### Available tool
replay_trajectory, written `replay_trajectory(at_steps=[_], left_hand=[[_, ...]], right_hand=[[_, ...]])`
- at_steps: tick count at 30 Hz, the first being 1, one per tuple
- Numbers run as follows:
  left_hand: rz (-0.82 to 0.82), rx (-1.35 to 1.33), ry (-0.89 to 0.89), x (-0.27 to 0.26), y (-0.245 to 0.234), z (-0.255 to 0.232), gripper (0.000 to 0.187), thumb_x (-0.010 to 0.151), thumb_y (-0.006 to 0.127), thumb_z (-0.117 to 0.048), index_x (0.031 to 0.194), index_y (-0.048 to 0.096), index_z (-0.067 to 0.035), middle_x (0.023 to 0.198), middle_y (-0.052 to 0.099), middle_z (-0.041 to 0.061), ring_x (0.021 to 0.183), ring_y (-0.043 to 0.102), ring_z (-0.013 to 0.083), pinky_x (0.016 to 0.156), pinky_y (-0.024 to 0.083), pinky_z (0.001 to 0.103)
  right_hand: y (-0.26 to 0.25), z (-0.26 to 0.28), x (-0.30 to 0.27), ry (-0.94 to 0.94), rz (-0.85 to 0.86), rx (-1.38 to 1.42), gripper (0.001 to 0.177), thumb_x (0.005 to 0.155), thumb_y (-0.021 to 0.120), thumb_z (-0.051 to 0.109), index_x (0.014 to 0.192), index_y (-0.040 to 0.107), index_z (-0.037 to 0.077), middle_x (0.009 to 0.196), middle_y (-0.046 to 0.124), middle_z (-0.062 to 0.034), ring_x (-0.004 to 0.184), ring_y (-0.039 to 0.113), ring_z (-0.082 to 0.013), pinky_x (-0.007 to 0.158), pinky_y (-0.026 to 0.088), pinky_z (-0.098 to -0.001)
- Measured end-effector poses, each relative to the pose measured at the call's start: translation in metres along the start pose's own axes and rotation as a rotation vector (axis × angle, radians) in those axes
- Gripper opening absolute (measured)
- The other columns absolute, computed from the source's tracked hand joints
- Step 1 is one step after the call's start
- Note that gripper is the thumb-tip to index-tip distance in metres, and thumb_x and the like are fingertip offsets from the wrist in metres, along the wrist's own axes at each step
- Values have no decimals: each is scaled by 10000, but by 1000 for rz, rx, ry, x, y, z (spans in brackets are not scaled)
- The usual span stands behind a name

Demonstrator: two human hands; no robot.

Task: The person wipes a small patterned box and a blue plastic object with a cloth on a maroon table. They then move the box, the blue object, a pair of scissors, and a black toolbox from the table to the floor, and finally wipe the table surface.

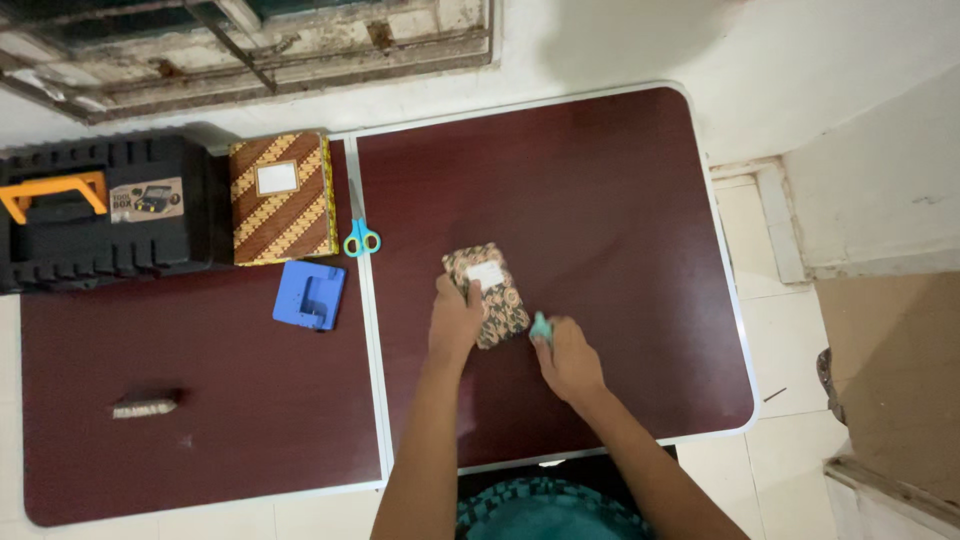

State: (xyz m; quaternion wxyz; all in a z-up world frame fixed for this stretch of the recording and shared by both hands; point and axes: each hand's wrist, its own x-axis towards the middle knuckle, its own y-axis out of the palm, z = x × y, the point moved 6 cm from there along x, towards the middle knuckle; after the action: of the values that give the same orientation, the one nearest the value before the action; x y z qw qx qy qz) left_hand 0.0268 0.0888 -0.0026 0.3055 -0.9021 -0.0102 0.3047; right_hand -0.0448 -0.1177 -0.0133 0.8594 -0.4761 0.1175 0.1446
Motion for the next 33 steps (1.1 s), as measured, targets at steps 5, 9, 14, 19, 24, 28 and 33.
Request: replay_trajectory(at_steps=[5, 9, 14, 19, 24, 28, 33], left_hand=[[-125, -72, 65, 14, 30, 31, 418, 1031, 562, -309, 1172, 483, 76, 1093, 661, 338, 1009, 675, 495, 851, 535, 550], [-9, -261, -143, 25, 52, 63, 416, 1046, 475, -296, 1187, 430, 92, 1084, 678, 323, 966, 749, 430, 823, 582, 509], [-127, -279, -6, 26, 57, 69, 390, 1055, 521, -267, 1166, 443, 99, 1082, 675, 330, 984, 704, 424, 845, 535, 481], [-106, -394, -80, 21, 65, 62, 388, 1044, 473, -263, 1152, 416, 105, 1095, 660, 290, 975, 735, 372, 830, 587, 458], [-198, -405, -82, 16, 74, 63, 374, 1064, 465, -258, 1162, 434, 101, 1133, 651, 304, 1026, 697, 370, 909, 532, 471], [-209, -419, -73, 11, 72, 59, 368, 1068, 443, -247, 1184, 423, 102, 1143, 635, 308, 1047, 682, 374, 923, 513, 472], [-195, -342, -63, 6, 68, 60, 372, 1082, 445, -244, 1208, 418, 105, 1120, 650, 306, 1037, 675, 403, 905, 505, 493]], right_hand=[[-3, 52, 9, -138, -86, 124, 438, 973, 569, 99, 1405, 499, 78, 1367, 453, -253, 1116, 575, -436, 882, 551, -478], [19, 60, 2, -277, -100, 37, 555, 945, 570, 33, 1478, 481, 163, 1371, 494, -205, 1177, 586, -413, 884, 569, -460], [27, 5, 7, 14, -96, 122, 578, 971, 559, 25, 1525, 446, 147, 1446, 424, -199, 1083, 628, -344, 870, 598, -402], [8, -3, 7, 12, -491, 118, 344, 946, 709, 139, 1287, 671, 120, 1249, 556, -160, 1125, 540, -360, 923, 522, -399], [38, -18, 13, 283, -424, 760, 423, 1018, 603, 196, 1412, 581, 43, 1296, 542, -143, 1136, 596, -241, 973, 538, -381], [82, -11, 0, 441, -313, 1325, 457, 1048, 527, 287, 1400, 572, 0, 1322, 597, -131, 1149, 642, -196, 970, 592, -317], [92, -13, -3, 574, -355, 1296, 511, 964, 691, 179, 1350, 476, -79, 1247, 610, -230, 1060, 661, -276, 870, 598, -361]])
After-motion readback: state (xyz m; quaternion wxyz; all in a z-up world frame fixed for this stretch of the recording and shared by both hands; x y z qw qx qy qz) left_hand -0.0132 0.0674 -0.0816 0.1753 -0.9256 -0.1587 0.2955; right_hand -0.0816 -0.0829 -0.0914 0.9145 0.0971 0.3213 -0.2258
